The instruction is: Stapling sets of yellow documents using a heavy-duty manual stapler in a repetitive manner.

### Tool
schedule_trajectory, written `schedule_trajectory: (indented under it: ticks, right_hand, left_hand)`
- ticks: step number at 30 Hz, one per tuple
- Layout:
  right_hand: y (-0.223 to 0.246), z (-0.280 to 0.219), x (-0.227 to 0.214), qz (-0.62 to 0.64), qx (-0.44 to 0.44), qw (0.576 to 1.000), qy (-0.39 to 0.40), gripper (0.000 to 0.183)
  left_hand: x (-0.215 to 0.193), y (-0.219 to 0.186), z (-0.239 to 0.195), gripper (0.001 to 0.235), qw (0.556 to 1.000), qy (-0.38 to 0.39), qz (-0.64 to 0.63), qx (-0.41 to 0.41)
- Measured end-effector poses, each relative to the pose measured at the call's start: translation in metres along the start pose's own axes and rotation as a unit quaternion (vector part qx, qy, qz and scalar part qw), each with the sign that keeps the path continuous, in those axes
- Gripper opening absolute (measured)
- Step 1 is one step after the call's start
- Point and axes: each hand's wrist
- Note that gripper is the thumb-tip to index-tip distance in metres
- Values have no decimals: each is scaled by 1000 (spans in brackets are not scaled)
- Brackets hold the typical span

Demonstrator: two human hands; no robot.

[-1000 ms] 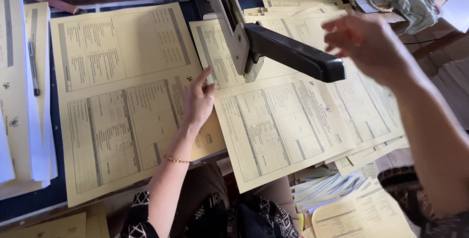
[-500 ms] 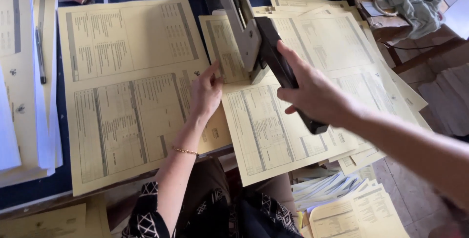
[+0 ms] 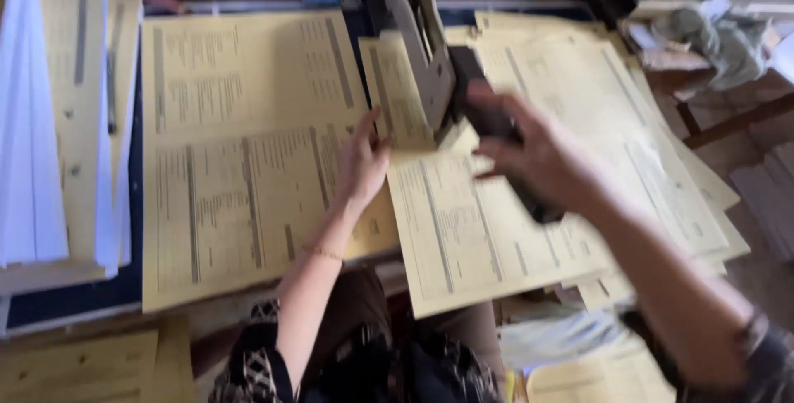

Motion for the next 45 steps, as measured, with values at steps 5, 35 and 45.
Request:
schedule_trajectory:
  ticks: [5,35,45]
  right_hand:
    - [51,-2,-39,248,89,965,9,66]
    - [-241,-220,-91,-189,137,918,-321,18]
    - [-176,-189,-78,-227,460,852,110,40]
  left_hand:
    - [7,30,14,55,992,-12,-21,126]
    - [-31,-30,82,35,876,198,414,-150]
    - [-68,-61,52,20,947,160,42,-274]
Point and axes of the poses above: each hand's wrist, its own z-axis towards the middle knuckle, its own x-axis out of the palm, y = z × x, and after that the axes turned 8 degrees about -z, right-handed
